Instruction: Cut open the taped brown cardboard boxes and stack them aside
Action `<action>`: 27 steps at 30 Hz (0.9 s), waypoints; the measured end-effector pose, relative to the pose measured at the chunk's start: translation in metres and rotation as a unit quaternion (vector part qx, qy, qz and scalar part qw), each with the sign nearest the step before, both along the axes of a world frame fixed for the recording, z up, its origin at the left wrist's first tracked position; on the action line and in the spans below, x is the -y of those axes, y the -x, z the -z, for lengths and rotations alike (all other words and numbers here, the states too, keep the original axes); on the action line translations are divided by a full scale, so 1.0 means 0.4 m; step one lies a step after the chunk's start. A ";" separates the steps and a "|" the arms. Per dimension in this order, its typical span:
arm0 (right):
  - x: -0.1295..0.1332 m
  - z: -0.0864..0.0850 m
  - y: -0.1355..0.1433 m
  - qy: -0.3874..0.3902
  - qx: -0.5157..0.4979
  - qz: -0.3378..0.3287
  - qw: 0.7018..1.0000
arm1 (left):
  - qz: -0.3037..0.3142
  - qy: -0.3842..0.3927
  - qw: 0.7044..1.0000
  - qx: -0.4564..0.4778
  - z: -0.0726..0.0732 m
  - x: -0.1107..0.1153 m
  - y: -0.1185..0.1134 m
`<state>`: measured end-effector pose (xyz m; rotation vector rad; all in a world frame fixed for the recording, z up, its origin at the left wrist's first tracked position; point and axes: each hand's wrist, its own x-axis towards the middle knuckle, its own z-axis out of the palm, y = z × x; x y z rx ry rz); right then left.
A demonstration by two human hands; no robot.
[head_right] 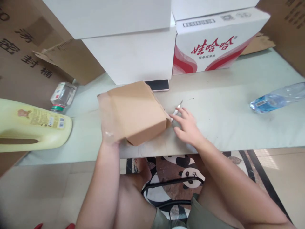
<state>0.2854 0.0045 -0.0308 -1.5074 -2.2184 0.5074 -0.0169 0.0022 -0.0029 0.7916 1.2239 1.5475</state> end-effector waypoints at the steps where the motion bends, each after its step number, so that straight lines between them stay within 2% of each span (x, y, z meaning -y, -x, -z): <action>1: 0.003 0.000 0.002 0.007 -0.029 -0.038 0.999 | 0.000 0.035 0.999 0.025 -0.011 0.002 -0.004; 3: 0.008 -0.002 0.006 0.017 -0.082 -0.085 0.993 | -0.020 0.087 0.994 0.066 -0.029 0.003 -0.007; 5: 0.012 -0.010 0.012 0.020 -0.123 -0.098 0.987 | -0.025 0.084 0.992 0.086 -0.039 0.003 -0.006; 7: 0.013 -0.019 0.018 0.028 -0.157 -0.077 0.984 | -0.015 0.030 0.996 0.082 -0.036 0.002 -0.005; 9: 0.012 -0.025 0.023 0.051 -0.190 -0.030 0.980 | -0.010 -0.001 0.998 0.069 -0.026 0.002 -0.006; 11: 0.008 -0.025 0.025 0.079 -0.222 0.004 0.972 | -0.021 0.011 0.999 0.046 -0.015 0.000 -0.009; 13: 0.005 -0.019 0.024 0.086 -0.251 0.008 0.964 | -0.033 0.029 0.999 0.029 -0.011 -0.004 -0.013; 18: 0.006 -0.006 0.021 0.046 -0.326 0.019 0.944 | -0.088 0.018 0.993 0.071 -0.028 -0.009 -0.021; 23: 0.001 -0.013 0.026 0.054 -0.316 0.074 0.944 | -0.055 0.048 0.988 0.139 -0.028 -0.004 -0.025; 27: -0.005 -0.016 0.027 0.111 -0.295 0.057 0.947 | -0.027 0.089 0.982 0.167 -0.032 -0.001 -0.024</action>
